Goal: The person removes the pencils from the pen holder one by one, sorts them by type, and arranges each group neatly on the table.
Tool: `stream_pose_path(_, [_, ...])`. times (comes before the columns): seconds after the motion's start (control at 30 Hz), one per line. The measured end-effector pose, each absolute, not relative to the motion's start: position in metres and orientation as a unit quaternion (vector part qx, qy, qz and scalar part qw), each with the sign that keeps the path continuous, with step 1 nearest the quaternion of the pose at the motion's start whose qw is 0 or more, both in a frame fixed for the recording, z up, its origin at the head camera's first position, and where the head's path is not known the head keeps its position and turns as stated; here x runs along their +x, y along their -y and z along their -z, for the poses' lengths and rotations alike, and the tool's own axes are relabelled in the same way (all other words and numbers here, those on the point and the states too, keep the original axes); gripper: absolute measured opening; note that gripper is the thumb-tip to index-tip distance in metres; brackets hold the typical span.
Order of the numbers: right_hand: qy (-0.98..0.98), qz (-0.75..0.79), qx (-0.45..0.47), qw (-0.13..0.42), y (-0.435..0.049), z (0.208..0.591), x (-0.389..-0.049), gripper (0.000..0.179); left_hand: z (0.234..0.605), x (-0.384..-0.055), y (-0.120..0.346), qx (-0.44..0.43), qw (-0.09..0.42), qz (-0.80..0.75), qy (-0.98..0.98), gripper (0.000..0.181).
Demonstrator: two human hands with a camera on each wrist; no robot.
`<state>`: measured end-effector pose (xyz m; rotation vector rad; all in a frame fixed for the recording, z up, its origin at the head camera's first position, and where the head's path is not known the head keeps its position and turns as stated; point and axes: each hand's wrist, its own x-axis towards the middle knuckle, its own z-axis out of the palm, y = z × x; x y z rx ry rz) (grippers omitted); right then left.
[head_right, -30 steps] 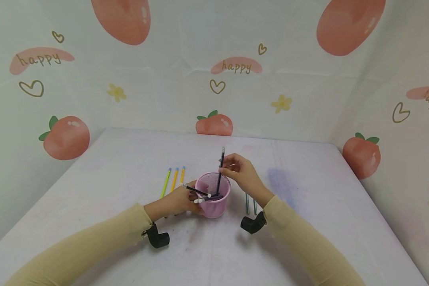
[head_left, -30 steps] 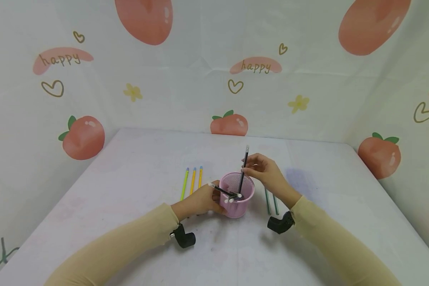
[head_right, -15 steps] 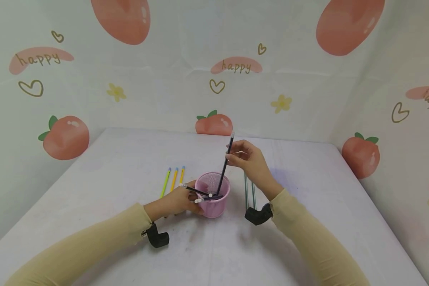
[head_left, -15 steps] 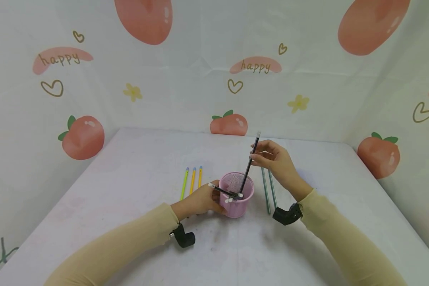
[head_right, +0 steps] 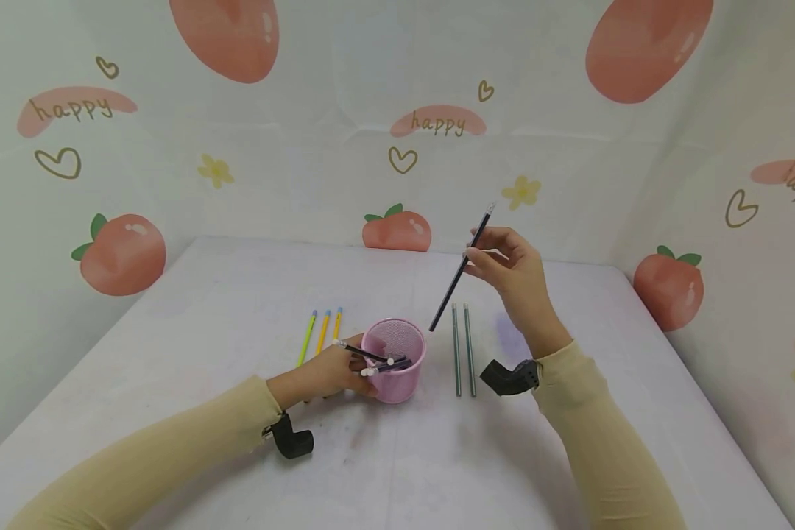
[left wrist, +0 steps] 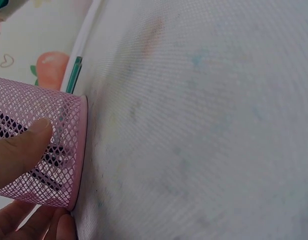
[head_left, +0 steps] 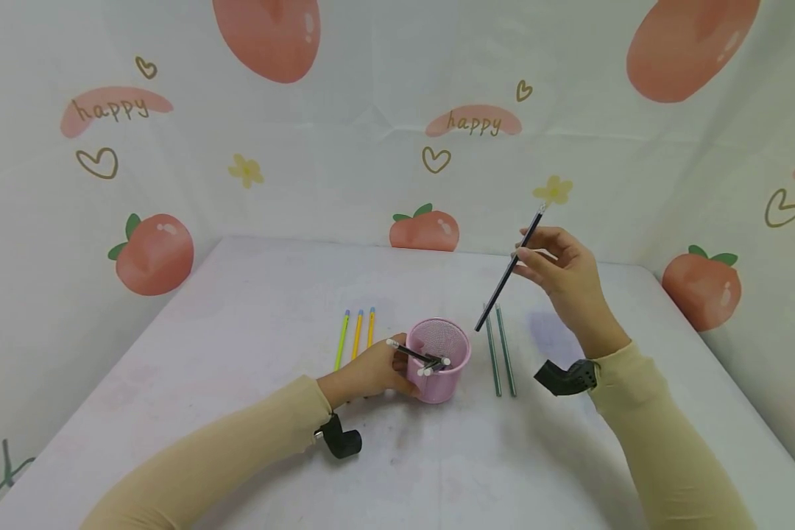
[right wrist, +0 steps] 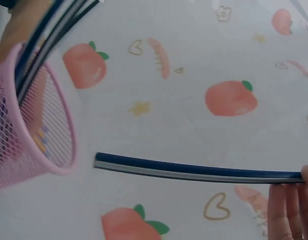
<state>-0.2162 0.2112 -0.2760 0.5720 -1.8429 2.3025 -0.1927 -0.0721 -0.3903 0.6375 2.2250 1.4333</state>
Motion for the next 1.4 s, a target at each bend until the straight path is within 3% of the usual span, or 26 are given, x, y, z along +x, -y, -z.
stream_pose_path(0.3, [0.597,-0.783,0.163,0.063,-0.240,0.275,-0.215,0.019,0.393,-0.194,0.071,0.232,0.204,-0.516,-0.799,0.074])
stream_pose_path(0.6, [0.654,-0.747,0.114,0.038,-0.259,0.302,-0.221,0.023,0.390,-0.192,0.069,0.232,0.198,-0.510,-0.804,0.073])
stream_pose_path(0.8, [0.702,-0.710,0.060,-0.004,-0.268,0.323,-0.228,0.038,0.390,-0.191,0.069,0.229,0.199,-0.512,-0.804,0.073])
stream_pose_path(1.0, [0.792,-0.608,0.039,-0.039,-0.271,0.342,-0.236,0.065,0.391,-0.191,0.069,0.219,0.204,-0.530,-0.793,0.073])
stream_pose_path(1.4, [0.853,-0.507,-0.017,-0.121,-0.265,0.369,-0.250,0.062,0.390,-0.192,0.070,0.208,0.213,-0.534,-0.791,0.073])
